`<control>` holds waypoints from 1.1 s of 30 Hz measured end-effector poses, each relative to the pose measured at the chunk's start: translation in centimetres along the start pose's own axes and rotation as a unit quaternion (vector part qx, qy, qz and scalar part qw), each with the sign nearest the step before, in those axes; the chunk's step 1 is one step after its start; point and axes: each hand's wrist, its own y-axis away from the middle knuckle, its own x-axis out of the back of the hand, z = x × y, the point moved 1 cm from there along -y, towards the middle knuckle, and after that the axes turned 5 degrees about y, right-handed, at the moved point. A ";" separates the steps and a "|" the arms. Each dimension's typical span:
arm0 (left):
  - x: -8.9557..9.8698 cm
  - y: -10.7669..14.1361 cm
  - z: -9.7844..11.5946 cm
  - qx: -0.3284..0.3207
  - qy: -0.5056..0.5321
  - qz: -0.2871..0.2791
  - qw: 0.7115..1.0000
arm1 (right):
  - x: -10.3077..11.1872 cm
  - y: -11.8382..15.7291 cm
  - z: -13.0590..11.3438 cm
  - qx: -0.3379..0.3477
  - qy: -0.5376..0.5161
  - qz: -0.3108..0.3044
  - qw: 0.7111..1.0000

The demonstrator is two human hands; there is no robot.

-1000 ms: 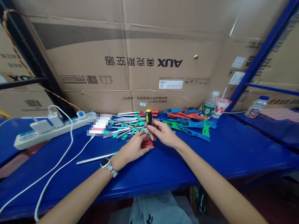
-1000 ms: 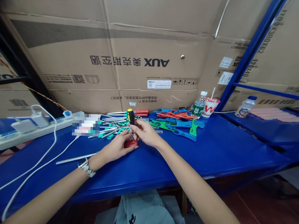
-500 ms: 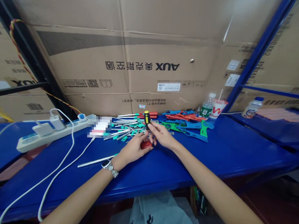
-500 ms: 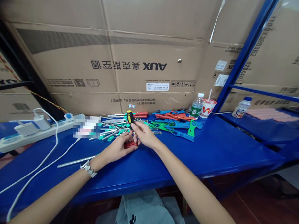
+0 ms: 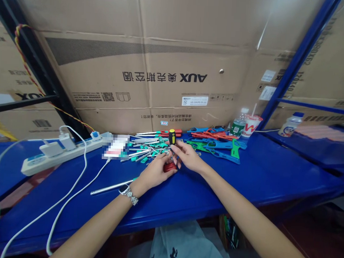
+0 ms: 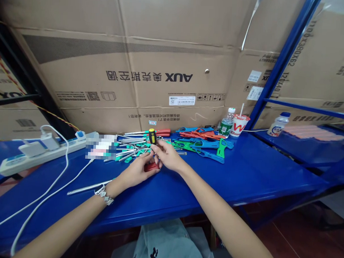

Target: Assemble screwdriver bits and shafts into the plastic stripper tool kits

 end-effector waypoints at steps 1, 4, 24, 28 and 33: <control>0.0 0.0 0.0 0.001 -0.004 0.002 1.000 | 0.2 0.0 0.0 -0.001 0.005 -0.016 1.000; -0.1 0.0 0.0 0.006 -0.009 0.007 1.000 | 0.8 -0.2 -0.2 0.011 0.034 -0.016 0.999; -0.1 -0.1 -0.1 0.006 0.010 0.010 1.000 | 0.8 -0.8 -0.7 0.015 0.044 -0.014 0.999; -0.1 -0.1 0.1 -0.001 0.006 0.012 1.000 | -0.3 -1.0 0.2 0.012 0.060 0.071 0.996; -0.1 -0.1 0.0 0.001 0.004 0.010 1.000 | 0.0 -0.8 0.0 -0.025 0.004 0.024 0.999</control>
